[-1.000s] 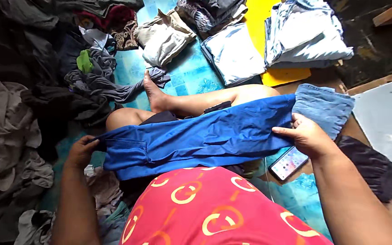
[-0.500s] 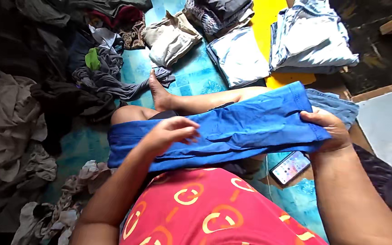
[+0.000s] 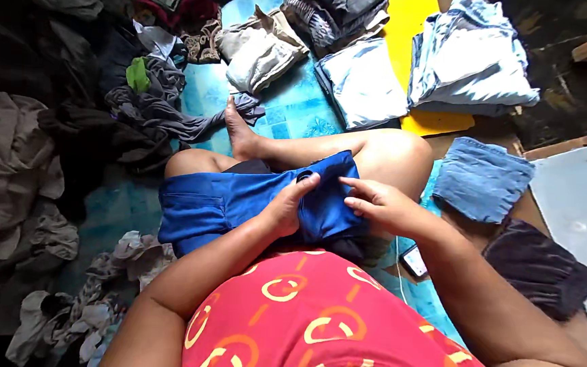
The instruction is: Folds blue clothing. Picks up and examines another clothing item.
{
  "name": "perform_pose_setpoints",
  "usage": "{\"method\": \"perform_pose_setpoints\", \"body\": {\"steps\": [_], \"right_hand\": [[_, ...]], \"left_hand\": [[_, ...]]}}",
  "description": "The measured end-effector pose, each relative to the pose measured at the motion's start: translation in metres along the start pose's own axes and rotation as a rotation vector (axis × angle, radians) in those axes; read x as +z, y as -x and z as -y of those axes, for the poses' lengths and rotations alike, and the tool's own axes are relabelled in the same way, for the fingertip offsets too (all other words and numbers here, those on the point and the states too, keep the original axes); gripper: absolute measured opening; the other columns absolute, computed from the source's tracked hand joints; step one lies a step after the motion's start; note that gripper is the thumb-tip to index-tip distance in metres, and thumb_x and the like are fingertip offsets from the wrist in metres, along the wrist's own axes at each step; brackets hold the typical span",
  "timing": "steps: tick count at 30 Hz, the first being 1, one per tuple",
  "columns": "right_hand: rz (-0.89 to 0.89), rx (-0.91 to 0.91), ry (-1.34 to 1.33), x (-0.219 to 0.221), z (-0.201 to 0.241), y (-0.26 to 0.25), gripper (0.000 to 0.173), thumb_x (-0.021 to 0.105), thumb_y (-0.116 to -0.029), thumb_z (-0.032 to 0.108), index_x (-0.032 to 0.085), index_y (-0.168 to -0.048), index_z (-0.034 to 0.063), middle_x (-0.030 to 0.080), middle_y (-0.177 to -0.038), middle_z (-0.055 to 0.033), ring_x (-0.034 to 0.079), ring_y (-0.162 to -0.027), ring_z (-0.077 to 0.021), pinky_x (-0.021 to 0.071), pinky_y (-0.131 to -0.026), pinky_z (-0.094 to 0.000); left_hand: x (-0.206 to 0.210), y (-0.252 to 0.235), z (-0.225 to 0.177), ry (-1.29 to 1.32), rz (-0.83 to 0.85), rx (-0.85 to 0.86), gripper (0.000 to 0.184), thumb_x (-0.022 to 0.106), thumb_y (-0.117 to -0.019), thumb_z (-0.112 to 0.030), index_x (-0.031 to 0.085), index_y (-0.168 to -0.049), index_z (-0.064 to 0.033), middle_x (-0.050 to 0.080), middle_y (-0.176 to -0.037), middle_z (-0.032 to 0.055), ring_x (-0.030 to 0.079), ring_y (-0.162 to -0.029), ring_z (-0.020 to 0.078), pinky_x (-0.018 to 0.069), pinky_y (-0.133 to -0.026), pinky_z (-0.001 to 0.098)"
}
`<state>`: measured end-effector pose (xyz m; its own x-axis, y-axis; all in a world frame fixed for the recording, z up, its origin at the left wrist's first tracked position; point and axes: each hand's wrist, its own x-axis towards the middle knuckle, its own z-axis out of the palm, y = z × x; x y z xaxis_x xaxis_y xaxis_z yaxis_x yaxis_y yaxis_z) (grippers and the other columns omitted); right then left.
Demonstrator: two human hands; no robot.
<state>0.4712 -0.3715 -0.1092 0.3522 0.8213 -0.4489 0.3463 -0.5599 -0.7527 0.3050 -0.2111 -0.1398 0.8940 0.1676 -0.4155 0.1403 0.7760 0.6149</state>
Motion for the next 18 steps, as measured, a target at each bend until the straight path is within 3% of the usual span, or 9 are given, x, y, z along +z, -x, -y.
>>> {"method": "perform_pose_setpoints", "body": {"steps": [2, 3, 5, 8, 11, 14, 16, 17, 18], "right_hand": [[-0.077, 0.009, -0.008, 0.005, -0.003, 0.002, 0.046, 0.055, -0.1046, 0.023, 0.052, -0.148, 0.0078, 0.067, -0.107, -0.0139, 0.065, -0.080, -0.0174, 0.0577, -0.073, -0.0379], [-0.151, -0.010, -0.027, 0.006, -0.003, 0.003, 0.042, 0.056, -0.1040, 0.022, 0.057, -0.143, 0.0074, 0.067, -0.103, -0.0118, 0.064, -0.076, -0.0148, 0.0565, -0.069, -0.0351], [-0.315, -0.065, -0.035, 0.005, 0.002, 0.000, 0.034, 0.057, -0.1028, 0.020, 0.065, -0.132, 0.0053, 0.067, -0.107, -0.0114, 0.063, -0.081, -0.0148, 0.0555, -0.073, -0.0352], [-0.416, 0.039, 0.016, -0.002, 0.012, -0.018, 0.039, 0.059, -0.1039, 0.026, 0.059, -0.133, 0.0013, 0.066, -0.117, -0.0191, 0.067, -0.093, -0.0281, 0.0567, -0.083, -0.0502], [-0.362, 0.192, 0.054, -0.003, 0.017, -0.033, 0.058, 0.073, -0.0957, 0.036, 0.051, -0.136, -0.0002, 0.066, -0.099, -0.0206, 0.065, -0.082, -0.0341, 0.0547, -0.075, -0.0583], [-0.275, 0.245, 0.094, 0.005, 0.023, -0.035, 0.074, 0.085, -0.0848, 0.023, 0.044, -0.142, 0.0003, 0.065, -0.101, -0.0235, 0.064, -0.086, -0.0386, 0.0517, -0.079, -0.0631], [-0.263, 0.253, 0.054, 0.011, 0.021, -0.034, 0.075, 0.085, -0.0812, 0.007, 0.043, -0.143, 0.0000, 0.064, -0.095, -0.0208, 0.064, -0.082, -0.0344, 0.0544, -0.075, -0.0577], [-0.254, 0.263, -0.003, 0.014, 0.020, -0.033, 0.074, 0.083, -0.0796, 0.001, 0.044, -0.142, 0.0008, 0.064, -0.091, -0.0181, 0.064, -0.078, -0.0300, 0.0567, -0.072, -0.0522], [-0.245, 0.273, -0.084, 0.017, 0.021, -0.031, 0.072, 0.081, -0.0788, -0.004, 0.046, -0.141, 0.0008, 0.063, -0.089, -0.0162, 0.063, -0.075, -0.0260, 0.0571, -0.069, -0.0470]], "left_hand": [[-0.001, 0.004, 0.001, -0.100, -0.107, 0.026, 0.060, 0.066, -0.0910, -0.002, 0.041, -0.145, -0.0070, 0.064, -0.125, 0.0130, 0.065, -0.112, 0.0218, 0.0547, -0.098, 0.0433], [-0.001, 0.003, 0.002, -0.158, -0.175, 0.015, 0.068, 0.067, -0.0841, 0.012, 0.040, -0.144, -0.0057, 0.063, -0.126, 0.0141, 0.065, -0.112, 0.0221, 0.0555, -0.096, 0.0423], [-0.001, -0.002, 0.005, -0.261, -0.298, -0.027, 0.075, 0.064, -0.0775, 0.022, 0.039, -0.143, -0.0056, 0.063, -0.126, 0.0155, 0.066, -0.110, 0.0225, 0.0572, -0.091, 0.0408], [-0.010, -0.010, 0.007, -0.446, -0.362, -0.059, 0.084, 0.065, -0.0776, 0.018, 0.029, -0.151, -0.0052, 0.058, -0.135, 0.0187, 0.063, -0.119, 0.0245, 0.0552, -0.097, 0.0427], [-0.017, -0.015, 0.005, -0.628, -0.353, -0.083, 0.091, 0.070, -0.0788, 0.012, 0.024, -0.155, -0.0058, 0.056, -0.140, 0.0199, 0.061, -0.125, 0.0259, 0.0523, -0.103, 0.0449], [-0.021, -0.015, 0.005, -0.813, -0.374, -0.103, 0.100, 0.075, -0.0801, 0.006, 0.015, -0.159, -0.0025, 0.054, -0.142, 0.0251, 0.058, -0.128, 0.0327, 0.0493, -0.106, 0.0494], [-0.018, -0.010, -0.001, -1.050, -0.402, -0.085, 0.111, 0.079, -0.0821, -0.004, 0.002, -0.161, -0.0007, 0.049, -0.144, 0.0297, 0.059, -0.126, 0.0387, 0.0500, -0.104, 0.0530], [-0.015, -0.005, -0.005, -1.184, -0.428, -0.050, 0.114, 0.080, -0.0818, -0.010, 0.000, -0.162, -0.0016, 0.045, -0.145, 0.0291, 0.060, -0.122, 0.0387, 0.0529, -0.099, 0.0518], [-0.012, 0.001, -0.009, -1.279, -0.452, 0.008, 0.112, 0.082, -0.0813, -0.015, 0.006, -0.163, -0.0021, 0.042, -0.145, 0.0283, 0.060, -0.120, 0.0385, 0.0542, -0.097, 0.0504]]}}
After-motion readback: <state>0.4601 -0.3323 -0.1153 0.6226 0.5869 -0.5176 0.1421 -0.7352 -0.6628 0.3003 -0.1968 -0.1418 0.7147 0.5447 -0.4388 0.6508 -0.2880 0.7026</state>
